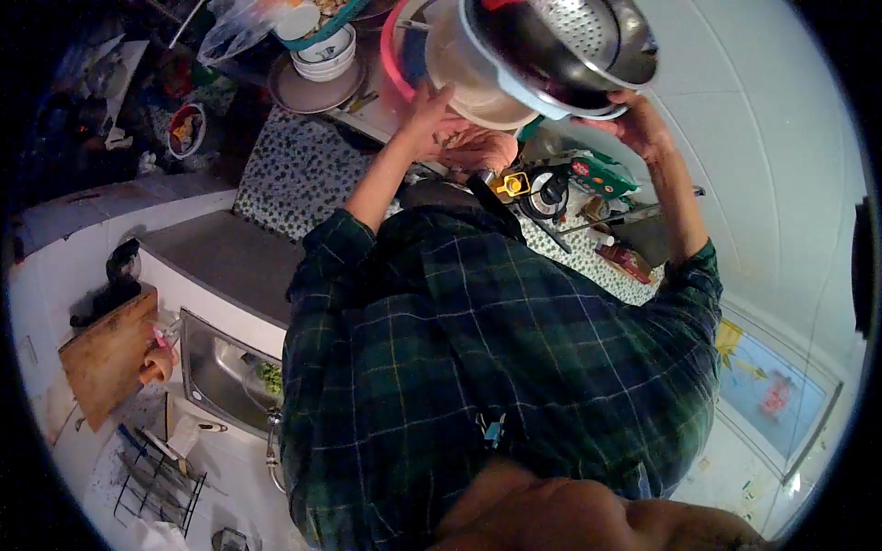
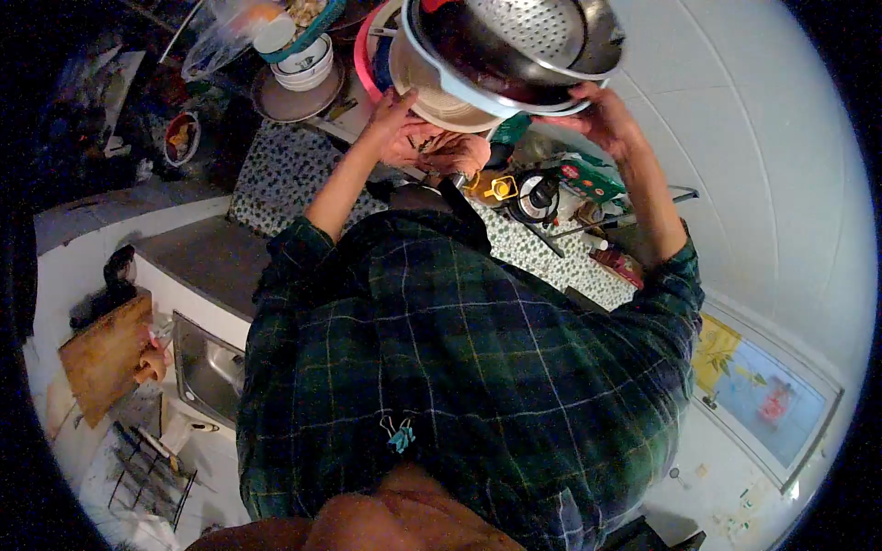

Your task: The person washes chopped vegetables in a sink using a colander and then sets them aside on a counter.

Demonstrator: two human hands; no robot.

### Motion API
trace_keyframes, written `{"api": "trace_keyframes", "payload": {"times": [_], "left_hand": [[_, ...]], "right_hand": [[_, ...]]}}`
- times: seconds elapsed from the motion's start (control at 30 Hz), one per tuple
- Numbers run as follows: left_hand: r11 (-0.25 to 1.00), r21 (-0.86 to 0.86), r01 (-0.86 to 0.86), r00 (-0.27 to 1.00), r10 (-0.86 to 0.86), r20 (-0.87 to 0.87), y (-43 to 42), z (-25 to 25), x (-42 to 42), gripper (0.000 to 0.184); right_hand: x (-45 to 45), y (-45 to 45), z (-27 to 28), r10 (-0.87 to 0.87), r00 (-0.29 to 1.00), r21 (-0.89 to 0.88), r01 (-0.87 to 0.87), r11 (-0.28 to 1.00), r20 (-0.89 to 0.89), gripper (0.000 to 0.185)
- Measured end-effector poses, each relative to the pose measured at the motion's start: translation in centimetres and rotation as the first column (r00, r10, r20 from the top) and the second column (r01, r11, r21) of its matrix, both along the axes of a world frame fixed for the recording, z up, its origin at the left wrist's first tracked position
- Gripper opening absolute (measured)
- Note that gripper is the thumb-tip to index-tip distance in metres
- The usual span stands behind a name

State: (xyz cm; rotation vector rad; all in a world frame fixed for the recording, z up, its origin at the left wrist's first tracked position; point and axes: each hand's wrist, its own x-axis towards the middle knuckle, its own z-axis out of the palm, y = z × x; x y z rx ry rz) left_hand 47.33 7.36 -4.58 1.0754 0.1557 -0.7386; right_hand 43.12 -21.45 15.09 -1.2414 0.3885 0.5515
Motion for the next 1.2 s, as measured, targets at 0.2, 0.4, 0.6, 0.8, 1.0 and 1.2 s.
{"api": "trace_keyframes", "payload": {"times": [0.2, 0.4, 0.6, 0.8, 1.0, 1.2], "left_hand": [[0.977, 0.130, -0.170, 0.985, 0.162, 0.065, 2.5, 1.5, -0.1, 0.056], [0.724, 0.322, -0.610, 0.594, 0.150, 0.790, 4.1, 5.9, 1.5, 0.039], [0.684, 0.424, -0.593, 0.430, -0.176, 0.886, 1.8, 11.3, 4.9, 0.043], [0.454, 0.749, -0.483, 0.465, -0.591, 0.659, 0.1, 13.2, 7.9, 0.072], [0.246, 0.855, -0.456, 0.543, -0.684, 0.487, -1.7, 15.0, 8.2, 0.061], [0.468, 0.787, -0.401, 0.492, -0.614, 0.617, -2.3, 10.0, 10.1, 0.057]], "right_hand": [[0.6, 1.2, -6.6, 0.016, 0.998, 0.107, -0.009, 0.994, -0.067, 0.048], [0.9, 2.0, -9.0, -0.065, 0.997, 0.071, 0.068, 0.995, -0.034, 0.042], [1.3, 0.7, -10.9, -0.099, 0.994, -0.049, 0.096, 0.994, -0.050, 0.040], [0.2, 1.2, -11.8, -0.134, 0.991, -0.093, 0.133, 0.987, -0.004, 0.037], [-0.3, 0.9, -12.4, -0.109, 0.994, -0.076, 0.109, 0.991, 0.015, 0.036], [-0.7, 0.2, -12.8, -0.138, 0.990, -0.043, 0.139, 0.989, 0.024, 0.041]]}}
